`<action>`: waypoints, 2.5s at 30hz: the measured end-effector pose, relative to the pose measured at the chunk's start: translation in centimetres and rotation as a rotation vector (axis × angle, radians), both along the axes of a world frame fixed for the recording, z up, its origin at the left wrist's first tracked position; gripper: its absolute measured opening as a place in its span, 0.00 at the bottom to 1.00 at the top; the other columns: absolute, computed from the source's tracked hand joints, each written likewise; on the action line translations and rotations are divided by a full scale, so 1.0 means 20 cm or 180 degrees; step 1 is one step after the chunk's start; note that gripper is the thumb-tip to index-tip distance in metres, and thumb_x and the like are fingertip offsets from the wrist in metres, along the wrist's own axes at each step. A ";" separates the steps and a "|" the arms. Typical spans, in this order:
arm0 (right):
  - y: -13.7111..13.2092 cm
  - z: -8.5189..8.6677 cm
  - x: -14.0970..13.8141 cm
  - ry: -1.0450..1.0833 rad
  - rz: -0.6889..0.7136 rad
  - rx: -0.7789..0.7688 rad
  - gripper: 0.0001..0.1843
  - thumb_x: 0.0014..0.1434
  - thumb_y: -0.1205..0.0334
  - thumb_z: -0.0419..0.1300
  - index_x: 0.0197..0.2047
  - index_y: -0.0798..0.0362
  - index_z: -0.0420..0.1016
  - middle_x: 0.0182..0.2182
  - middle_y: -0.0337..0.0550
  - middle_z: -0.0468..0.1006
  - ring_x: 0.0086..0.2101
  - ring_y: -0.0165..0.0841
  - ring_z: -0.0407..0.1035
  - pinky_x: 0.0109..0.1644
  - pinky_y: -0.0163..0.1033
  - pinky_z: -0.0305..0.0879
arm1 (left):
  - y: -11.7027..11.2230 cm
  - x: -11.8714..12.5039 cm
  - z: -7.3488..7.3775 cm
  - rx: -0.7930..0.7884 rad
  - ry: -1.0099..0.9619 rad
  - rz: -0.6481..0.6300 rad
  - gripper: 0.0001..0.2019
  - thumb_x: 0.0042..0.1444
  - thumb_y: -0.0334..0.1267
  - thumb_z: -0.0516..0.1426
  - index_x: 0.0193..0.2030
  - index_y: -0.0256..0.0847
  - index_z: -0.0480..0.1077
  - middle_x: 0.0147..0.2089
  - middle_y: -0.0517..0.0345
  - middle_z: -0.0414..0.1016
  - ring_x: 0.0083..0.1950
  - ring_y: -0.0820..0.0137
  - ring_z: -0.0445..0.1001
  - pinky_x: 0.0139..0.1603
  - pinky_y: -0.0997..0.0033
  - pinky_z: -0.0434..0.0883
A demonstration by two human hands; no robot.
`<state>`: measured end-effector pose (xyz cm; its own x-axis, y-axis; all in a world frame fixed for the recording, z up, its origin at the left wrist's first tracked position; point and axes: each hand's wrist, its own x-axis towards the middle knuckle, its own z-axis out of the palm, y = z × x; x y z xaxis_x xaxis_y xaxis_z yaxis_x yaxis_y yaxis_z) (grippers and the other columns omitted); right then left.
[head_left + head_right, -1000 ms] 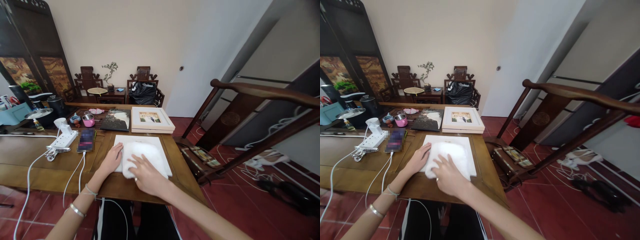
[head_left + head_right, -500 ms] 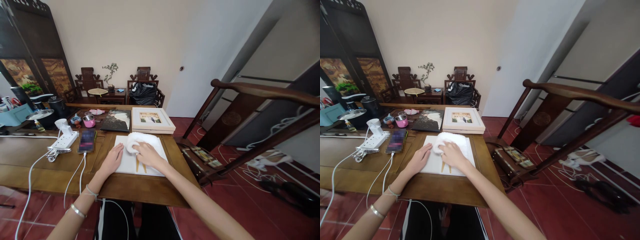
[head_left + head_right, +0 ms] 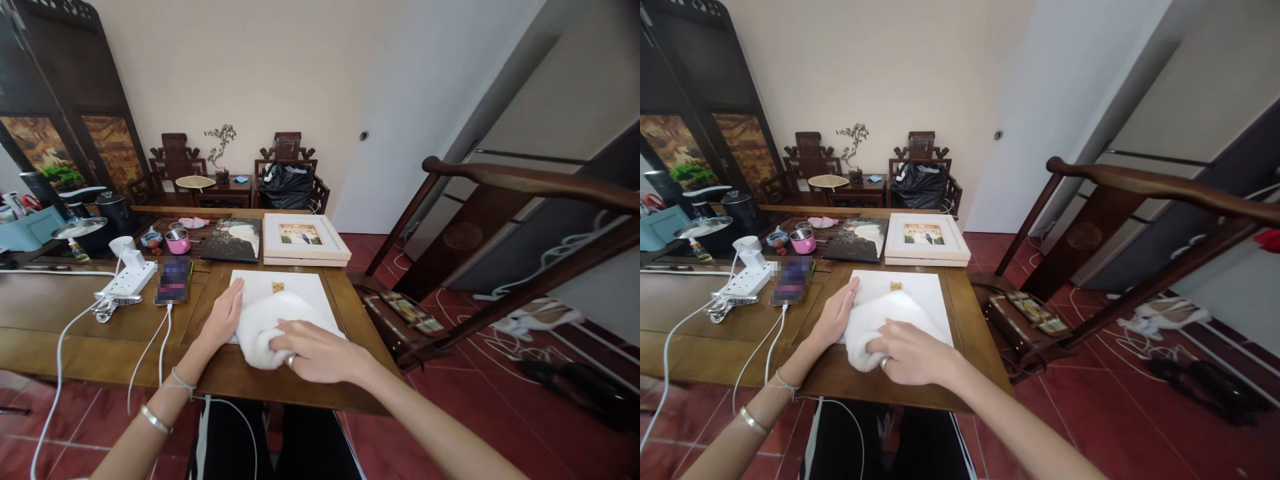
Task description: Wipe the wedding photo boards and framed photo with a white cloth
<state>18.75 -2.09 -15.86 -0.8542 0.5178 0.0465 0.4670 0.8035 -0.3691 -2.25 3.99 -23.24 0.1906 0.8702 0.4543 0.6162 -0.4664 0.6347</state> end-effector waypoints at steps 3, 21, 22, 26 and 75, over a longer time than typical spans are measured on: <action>0.04 0.01 0.05 -0.0193 -0.0373 -0.0011 0.15 0.48 0.74 0.47 0.35 0.54 0.72 0.31 0.45 0.74 0.35 0.37 0.66 0.39 0.37 0.56 | 0.01 0.00 -0.02 -0.0069 0.0269 -0.0100 0.25 0.63 0.44 0.40 0.58 0.30 0.63 0.62 0.44 0.62 0.64 0.64 0.59 0.64 0.59 0.56; 0.66 -0.03 -0.31 0.0497 -0.0998 0.0092 0.15 0.63 0.62 0.46 0.35 0.60 0.72 0.36 0.38 0.73 0.38 0.33 0.68 0.44 0.36 0.60 | 0.01 0.00 -0.02 -0.0170 0.0611 -0.0173 0.23 0.63 0.42 0.41 0.54 0.31 0.67 0.59 0.43 0.66 0.63 0.61 0.61 0.63 0.55 0.58; 0.65 -0.03 -0.30 0.0491 -0.1017 0.0094 0.15 0.63 0.63 0.46 0.36 0.60 0.72 0.36 0.38 0.74 0.38 0.34 0.68 0.44 0.36 0.60 | 0.01 0.00 -0.02 -0.0170 0.0611 -0.0174 0.23 0.63 0.42 0.41 0.54 0.30 0.67 0.59 0.43 0.65 0.63 0.61 0.61 0.63 0.55 0.57; 0.66 -0.02 -0.15 0.0406 -0.1207 0.0031 0.16 0.55 0.72 0.45 0.36 0.59 0.73 0.39 0.45 0.76 0.39 0.35 0.68 0.44 0.34 0.59 | 0.02 -0.01 -0.04 -0.0139 0.0573 -0.0191 0.23 0.64 0.42 0.40 0.54 0.32 0.67 0.60 0.45 0.65 0.63 0.62 0.60 0.64 0.55 0.57; -0.25 -0.06 0.43 -0.0243 -0.1684 -0.0758 0.20 0.49 0.71 0.46 0.41 0.50 0.73 0.42 0.48 0.73 0.54 0.42 0.60 0.52 0.44 0.59 | 0.02 0.00 -0.03 -0.0178 0.0648 -0.0199 0.23 0.63 0.43 0.40 0.54 0.32 0.67 0.60 0.45 0.65 0.64 0.62 0.59 0.64 0.55 0.56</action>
<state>27.26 -7.09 -17.12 -0.4730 0.8635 -0.1751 0.8145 0.3527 -0.4606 -2.33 4.29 -23.79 0.3278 0.8766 0.3523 0.7053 -0.4752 0.5261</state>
